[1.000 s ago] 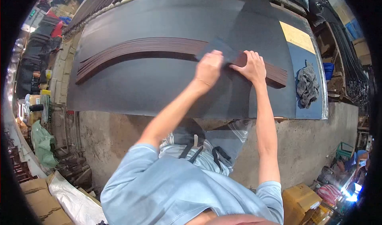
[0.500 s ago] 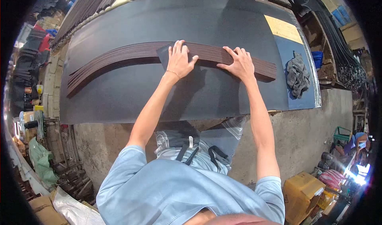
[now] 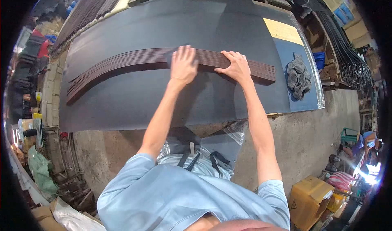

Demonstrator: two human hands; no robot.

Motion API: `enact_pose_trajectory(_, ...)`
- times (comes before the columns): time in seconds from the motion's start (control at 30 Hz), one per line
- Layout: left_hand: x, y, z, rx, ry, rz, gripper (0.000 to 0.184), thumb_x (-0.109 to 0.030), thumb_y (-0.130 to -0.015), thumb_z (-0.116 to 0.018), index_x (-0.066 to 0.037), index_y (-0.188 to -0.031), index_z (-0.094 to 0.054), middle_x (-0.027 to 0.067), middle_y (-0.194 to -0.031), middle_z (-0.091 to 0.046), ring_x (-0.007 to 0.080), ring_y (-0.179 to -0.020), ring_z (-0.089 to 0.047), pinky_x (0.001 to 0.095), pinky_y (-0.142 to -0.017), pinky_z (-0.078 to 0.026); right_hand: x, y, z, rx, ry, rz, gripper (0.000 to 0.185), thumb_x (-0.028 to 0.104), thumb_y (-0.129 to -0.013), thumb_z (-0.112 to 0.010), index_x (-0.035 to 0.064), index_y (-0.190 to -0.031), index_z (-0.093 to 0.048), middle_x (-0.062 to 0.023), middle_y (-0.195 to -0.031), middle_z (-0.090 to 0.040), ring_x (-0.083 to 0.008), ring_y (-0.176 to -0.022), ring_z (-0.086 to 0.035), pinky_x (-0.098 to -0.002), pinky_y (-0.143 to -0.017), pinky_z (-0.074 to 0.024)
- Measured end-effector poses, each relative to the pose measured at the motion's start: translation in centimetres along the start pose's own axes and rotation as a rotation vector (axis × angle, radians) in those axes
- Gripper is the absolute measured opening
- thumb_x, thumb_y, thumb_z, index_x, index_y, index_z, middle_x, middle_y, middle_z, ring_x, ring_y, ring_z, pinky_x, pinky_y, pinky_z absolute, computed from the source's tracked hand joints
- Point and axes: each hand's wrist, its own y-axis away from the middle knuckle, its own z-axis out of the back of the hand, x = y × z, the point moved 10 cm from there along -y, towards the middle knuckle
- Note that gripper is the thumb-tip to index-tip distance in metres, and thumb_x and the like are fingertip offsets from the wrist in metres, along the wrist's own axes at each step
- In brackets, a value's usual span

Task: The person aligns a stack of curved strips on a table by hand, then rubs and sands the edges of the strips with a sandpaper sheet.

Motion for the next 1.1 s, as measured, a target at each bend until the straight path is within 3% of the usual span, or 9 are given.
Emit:
enact_pose_trajectory(0.13, -11.8, -0.5, -2.7, -0.032, 0.127, -0.298, 0.052, -0.024, -0.097, -0.056, -0.002, -0.144, -0.053, 0.0193, -0.152, -0.05, 0.0381, -0.146, -0.038, 0.0541, -0.12, -0.027, -2.1, -0.2, -1.1, -0.177, -0.031, 0.038, 0.071, 0.035, -0.078, -0.078, 0.0022, -0.138, -0.057, -0.0144, -0.119, -0.07, -0.0312, -0.114, -0.065, -0.0431, -0.102, -0.0467)
enact_pose_trajectory(0.27, -9.2, 1.3, -0.9, 0.018, 0.156, -0.407, 0.051, -0.013, -0.091, -0.058, -0.002, -0.141, -0.055, 0.0182, -0.149, -0.053, 0.0383, -0.146, -0.039, 0.0557, -0.119, -0.03, -1.4, 0.1, 0.5, -0.141, -0.109, -0.084, 0.095, 0.046, -0.069, -0.086, -0.0009, -0.143, -0.051, -0.0171, -0.117, -0.071, -0.0319, -0.109, -0.067, -0.0431, -0.1, -0.0485)
enact_pose_trajectory(0.43, 8.0, -0.2, 1.4, -0.131, 0.095, 0.067, 0.038, -0.021, -0.097, -0.056, -0.004, -0.13, -0.064, 0.0165, -0.145, -0.058, 0.0384, -0.14, -0.047, 0.0543, -0.116, -0.035, -1.0, -0.1, 0.0, -0.068, 0.014, -0.097, 0.113, 0.062, -0.062, -0.088, -0.0027, -0.146, -0.048, -0.0156, -0.116, -0.072, -0.0278, -0.108, -0.068, -0.0407, -0.1, -0.0493)
enact_pose_trajectory(0.53, 1.1, -2.8, 1.2, 0.223, 0.047, 0.163, 0.046, -0.026, -0.097, -0.054, -0.005, -0.137, -0.06, 0.012, -0.147, -0.057, 0.0369, -0.143, -0.043, 0.0553, -0.118, -0.031, -0.9, -0.1, 0.0, -0.013, -0.037, -0.137, 0.108, 0.058, -0.061, -0.09, 0.0024, -0.145, -0.05, -0.0154, -0.12, -0.07, -0.0307, -0.112, -0.066, -0.0441, -0.103, -0.0489)
enact_pose_trajectory(0.67, -6.7, -0.9, -1.3, -0.148, 0.082, -0.193, 0.041, -0.027, -0.098, -0.057, -0.006, -0.133, -0.062, 0.0103, -0.145, -0.058, 0.0365, -0.14, -0.047, 0.0553, -0.116, -0.035, -1.0, -0.2, 0.1, -0.077, -0.061, -0.076, 0.11, 0.066, -0.062, -0.086, -0.0024, -0.141, -0.054, -0.0162, -0.116, -0.072, -0.0281, -0.108, -0.068, -0.0408, -0.1, -0.0485)
enact_pose_trajectory(0.83, 8.1, -0.4, 3.5, -0.023, 0.011, 0.097, 0.03, -0.019, -0.097, -0.056, -0.011, -0.125, -0.065, 0.011, -0.133, -0.066, 0.0393, -0.132, -0.053, 0.0583, -0.105, -0.042, -0.7, 0.0, -0.7, -0.049, 0.026, -0.008, 0.084, 0.066, -0.068, -0.082, 0.0155, -0.133, -0.066, -0.0067, -0.117, -0.068, -0.0239, -0.11, -0.062, -0.0393, -0.1, -0.0466)
enact_pose_trajectory(0.87, 11.7, 0.8, 2.1, -0.367, -0.136, 0.036, 0.03, -0.02, -0.093, -0.057, -0.006, -0.117, -0.068, 0.0122, -0.126, -0.068, 0.0352, -0.12, -0.057, 0.0544, -0.096, -0.044, -1.1, -0.5, -0.2, -0.063, 0.029, -0.018, 0.084, 0.066, -0.068, -0.082, 0.0155, -0.133, -0.066, -0.0067, -0.117, -0.068, -0.0239, -0.11, -0.062, -0.0393, -0.1, -0.0466)
enact_pose_trajectory(1.0, -3.6, -2.5, 2.2, -0.03, 0.094, 0.041, 0.034, -0.025, -0.09, -0.061, -0.004, -0.116, -0.068, 0.0112, -0.12, -0.068, 0.0369, -0.117, -0.057, 0.0554, -0.099, -0.041, -0.2, -0.7, -0.2, -0.006, 0.032, -0.012, 0.079, 0.059, -0.071, -0.083, 0.011, -0.131, -0.067, -0.0073, -0.117, -0.069, -0.0253, -0.108, -0.062, -0.0403, -0.098, -0.0469)
enact_pose_trajectory(1.1, -9.7, -0.7, -1.6, -0.285, 0.072, -0.176, 0.037, -0.02, -0.09, -0.058, -0.004, -0.122, -0.067, 0.0124, -0.133, -0.066, 0.0383, -0.134, -0.051, 0.0586, -0.11, -0.037, -1.7, -0.1, -1.2, -0.13, 0.016, 0.031, 0.086, 0.05, -0.066, -0.09, 0.0029, -0.132, -0.062, -0.0108, -0.12, -0.07, -0.0284, -0.111, -0.065, -0.0405, -0.1, -0.0474)
